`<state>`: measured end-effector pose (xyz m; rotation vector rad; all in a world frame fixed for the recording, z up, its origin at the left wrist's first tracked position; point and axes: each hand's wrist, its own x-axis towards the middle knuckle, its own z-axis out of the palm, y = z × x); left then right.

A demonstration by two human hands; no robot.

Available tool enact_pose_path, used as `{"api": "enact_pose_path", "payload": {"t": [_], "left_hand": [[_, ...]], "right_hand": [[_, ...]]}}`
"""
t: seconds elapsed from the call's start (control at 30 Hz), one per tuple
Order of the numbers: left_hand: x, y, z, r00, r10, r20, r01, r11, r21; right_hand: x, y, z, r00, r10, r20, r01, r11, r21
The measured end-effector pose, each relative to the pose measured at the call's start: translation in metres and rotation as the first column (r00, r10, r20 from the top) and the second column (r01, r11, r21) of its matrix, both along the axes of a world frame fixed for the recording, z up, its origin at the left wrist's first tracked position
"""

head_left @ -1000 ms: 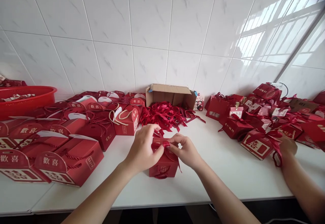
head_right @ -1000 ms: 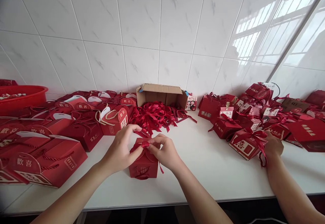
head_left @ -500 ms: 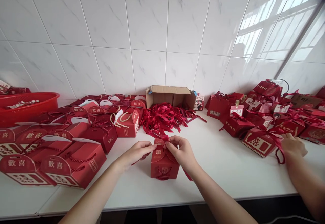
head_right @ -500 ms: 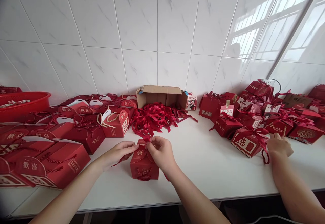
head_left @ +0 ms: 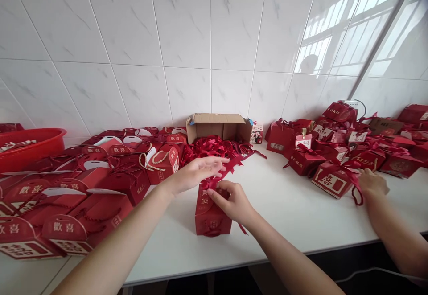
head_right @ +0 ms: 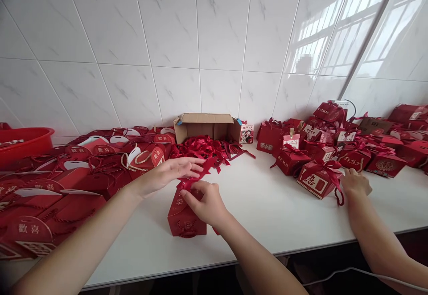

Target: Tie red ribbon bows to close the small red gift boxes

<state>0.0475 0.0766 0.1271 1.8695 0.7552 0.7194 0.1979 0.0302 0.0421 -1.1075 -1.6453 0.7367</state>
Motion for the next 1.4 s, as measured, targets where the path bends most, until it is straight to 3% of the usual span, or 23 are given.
{"api": "enact_pose_path", "payload": {"t": [0.13,0.3,0.4,0.7,0.87,1.03,1.17,1.27,1.4], "left_hand": [[-0.01,0.003,-0.018,0.988,0.151,-0.018,-0.146,0.977,0.155],[-0.027,-0.01,-0.053,0.949,0.314,-0.035,-0.304,0.936,0.178],[-0.027,-0.018,-0.064,0.942,0.335,0.003,-0.33,0.926,0.186],[-0.018,-0.019,-0.072,0.94,0.342,0.012,-0.335,0.911,0.24],[-0.016,-0.018,-0.08,0.941,0.339,0.021,-0.33,0.9,0.284],[-0.014,-0.019,-0.077,0.942,0.334,0.03,-0.324,0.887,0.329],[-0.009,-0.023,-0.076,0.931,0.362,0.046,-0.353,0.864,0.359],[-0.004,-0.025,-0.081,0.912,0.403,0.078,-0.401,0.835,0.376],[0.0,-0.023,-0.089,0.9,0.419,0.119,-0.433,0.828,0.357]], "right_hand": [[0.001,0.005,-0.002,0.999,0.013,-0.034,-0.013,1.0,-0.025],[0.002,0.007,-0.002,0.998,-0.009,-0.066,0.005,0.998,-0.055],[0.001,0.007,-0.003,0.993,-0.058,-0.099,0.051,0.996,-0.072],[-0.002,0.005,-0.01,0.967,-0.099,-0.236,0.074,0.991,-0.112],[0.002,0.001,-0.009,0.99,-0.079,-0.119,0.084,0.996,0.038],[0.008,-0.004,-0.006,0.997,-0.072,0.036,0.071,0.997,0.017],[0.007,-0.002,-0.009,0.989,-0.142,0.037,0.14,0.989,0.051],[0.006,0.002,-0.011,0.989,-0.146,-0.015,0.145,0.989,-0.029],[0.007,0.006,-0.01,0.996,-0.034,-0.078,0.02,0.985,-0.174]]}}
